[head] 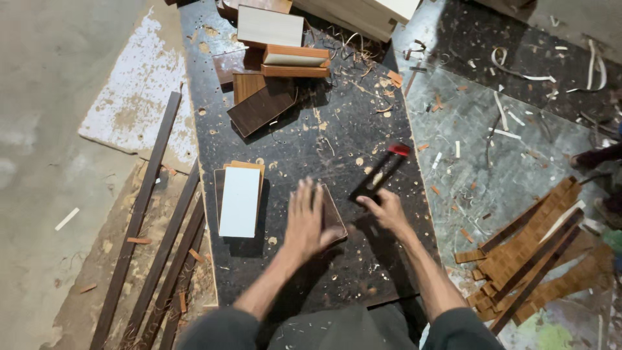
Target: The person uses a hand plane to shave thin curls from small rectangular wooden blocks on a workbench. They repeatedly pick up blocks, plane their edges and faces, and place them back on the table, handling several pieces throughout the clip.
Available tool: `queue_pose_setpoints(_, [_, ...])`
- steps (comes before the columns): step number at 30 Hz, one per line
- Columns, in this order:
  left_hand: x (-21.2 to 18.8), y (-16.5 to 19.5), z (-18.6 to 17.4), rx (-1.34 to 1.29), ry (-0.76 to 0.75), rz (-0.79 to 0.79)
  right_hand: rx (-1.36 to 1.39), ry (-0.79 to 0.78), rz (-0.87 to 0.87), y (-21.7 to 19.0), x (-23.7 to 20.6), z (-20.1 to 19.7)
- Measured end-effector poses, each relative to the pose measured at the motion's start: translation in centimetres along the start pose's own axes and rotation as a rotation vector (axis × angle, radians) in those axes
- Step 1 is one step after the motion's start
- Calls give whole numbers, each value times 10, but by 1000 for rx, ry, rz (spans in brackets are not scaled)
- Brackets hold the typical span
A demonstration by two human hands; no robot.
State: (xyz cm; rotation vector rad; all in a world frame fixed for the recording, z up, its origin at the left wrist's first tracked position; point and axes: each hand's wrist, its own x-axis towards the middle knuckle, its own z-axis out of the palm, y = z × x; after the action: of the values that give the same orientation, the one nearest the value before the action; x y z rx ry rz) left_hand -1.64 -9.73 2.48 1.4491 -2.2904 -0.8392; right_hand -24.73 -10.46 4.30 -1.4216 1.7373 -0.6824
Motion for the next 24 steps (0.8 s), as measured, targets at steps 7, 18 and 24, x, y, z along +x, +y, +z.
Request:
queue_pose_setpoints(7, [-37,-24,36,-81,55,138,30,-144,35,-58,51,49])
queue_pose_setpoints(18, [-38,-22,61,-99,212,78,-150,225,90,11,-69,52])
queue_pose_setpoints(24, [-20,-14,28,381,-167,153,-56,17,-28,-14,-38,36])
